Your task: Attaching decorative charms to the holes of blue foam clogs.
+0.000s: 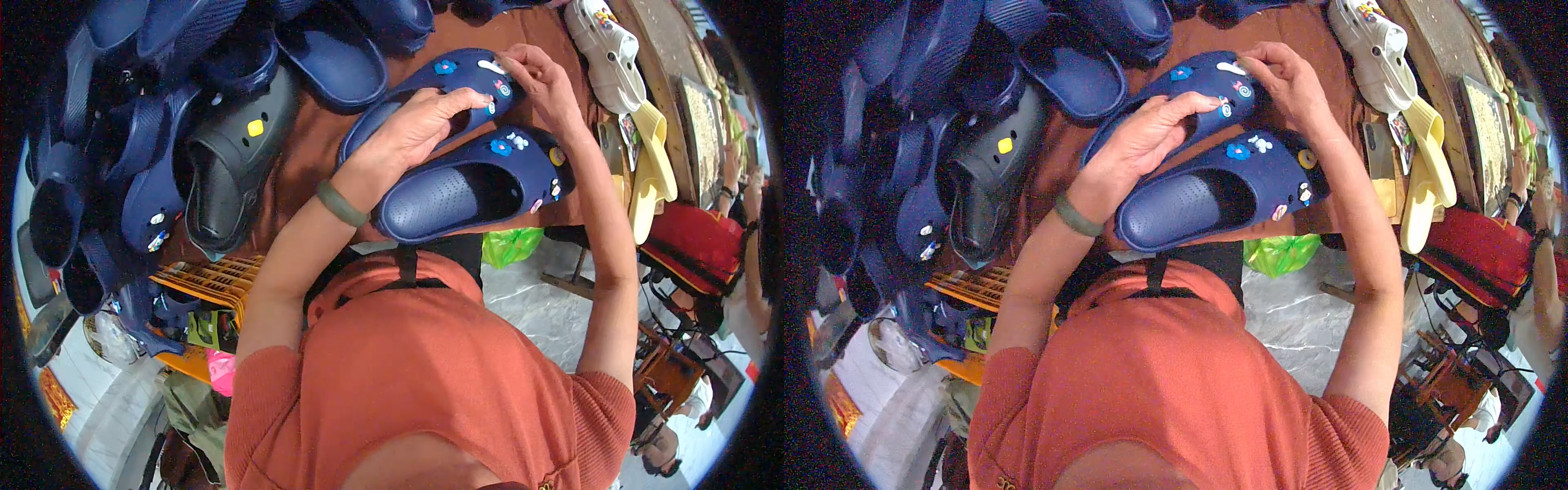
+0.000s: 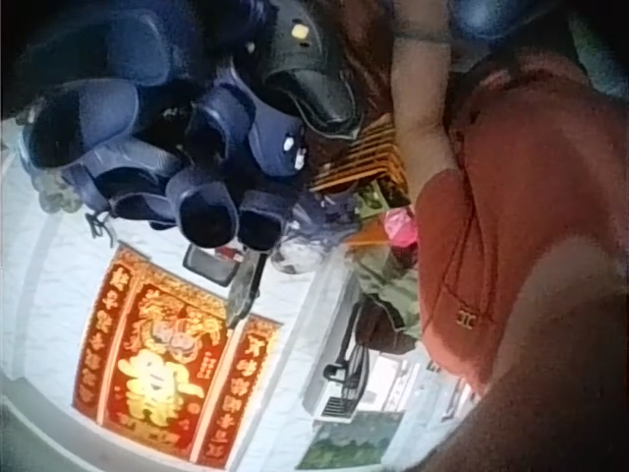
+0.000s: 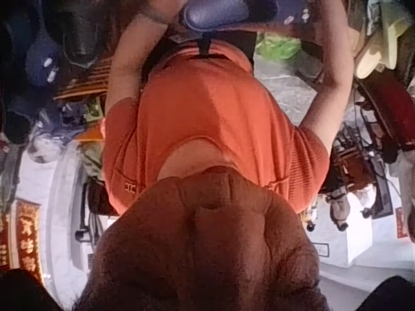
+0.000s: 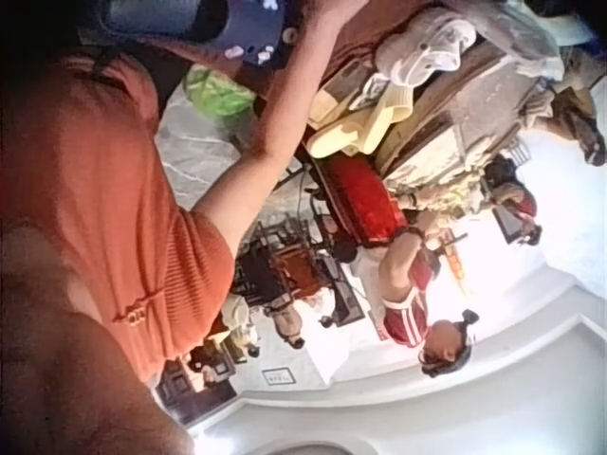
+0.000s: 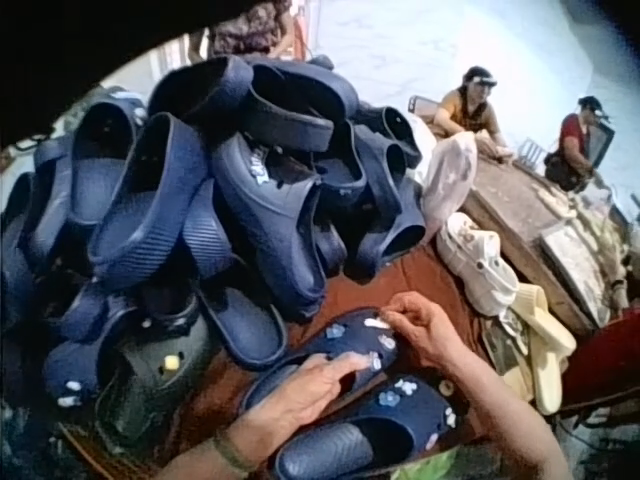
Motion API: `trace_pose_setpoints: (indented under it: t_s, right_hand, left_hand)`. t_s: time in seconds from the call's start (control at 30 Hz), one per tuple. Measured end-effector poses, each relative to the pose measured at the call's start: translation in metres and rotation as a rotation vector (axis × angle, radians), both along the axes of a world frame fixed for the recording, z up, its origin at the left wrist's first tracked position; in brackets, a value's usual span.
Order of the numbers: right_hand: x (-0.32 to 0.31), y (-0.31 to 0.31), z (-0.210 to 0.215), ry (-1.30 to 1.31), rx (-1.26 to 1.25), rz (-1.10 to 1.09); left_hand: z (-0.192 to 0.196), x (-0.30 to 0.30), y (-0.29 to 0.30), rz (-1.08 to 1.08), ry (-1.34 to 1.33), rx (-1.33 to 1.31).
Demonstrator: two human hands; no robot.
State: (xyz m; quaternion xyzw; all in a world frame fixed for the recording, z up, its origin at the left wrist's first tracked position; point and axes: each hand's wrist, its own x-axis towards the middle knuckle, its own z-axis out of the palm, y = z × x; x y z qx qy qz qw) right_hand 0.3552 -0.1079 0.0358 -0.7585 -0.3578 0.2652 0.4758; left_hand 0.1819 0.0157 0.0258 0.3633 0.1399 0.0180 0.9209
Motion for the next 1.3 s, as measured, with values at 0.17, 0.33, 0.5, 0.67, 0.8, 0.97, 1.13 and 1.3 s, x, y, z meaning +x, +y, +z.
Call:
trace_pose_setpoints:
  t_s: [0.17,0.33,0.5,0.67,0.8,0.97,1.13,1.3]
  right_hand:
    - [0.022,-0.005,0.036,-1.097,-0.079,0.446]
    - [0.02,0.003,0.05,-1.251,-0.233,0.691]
    - [0.001,0.005,0.038,-1.355,-0.3,0.546]
    - [-0.003,0.004,0.028,-1.324,-0.31,0.404]
    - [0.019,0.012,0.043,-0.753,-0.319,0.452]
    - [0.033,0.028,0.042,-0.924,-0.307,0.578]
    - [0.002,0.007,0.018,-0.948,-0.266,0.217]
    - [0.005,0.0,0.03,-1.023,-0.23,0.165]
  left_hand:
    - [0.001,-0.001,0.0,0.004,0.006,-0.018]
    - [0.002,-0.002,-0.001,0.02,-0.013,-0.003]
    - [0.003,-0.005,-0.004,0.063,-0.045,0.004]
    - [-0.001,-0.006,-0.004,0.023,0.023,0.092]
    - [-0.005,-0.004,-0.002,0.007,-0.02,0.055]
    - [-0.007,-0.002,-0.005,0.035,-0.071,0.043]
    - [-0.008,-0.001,-0.006,0.085,-0.11,0.046]
    - [-0.007,-0.003,-0.006,0.037,-0.083,0.067]
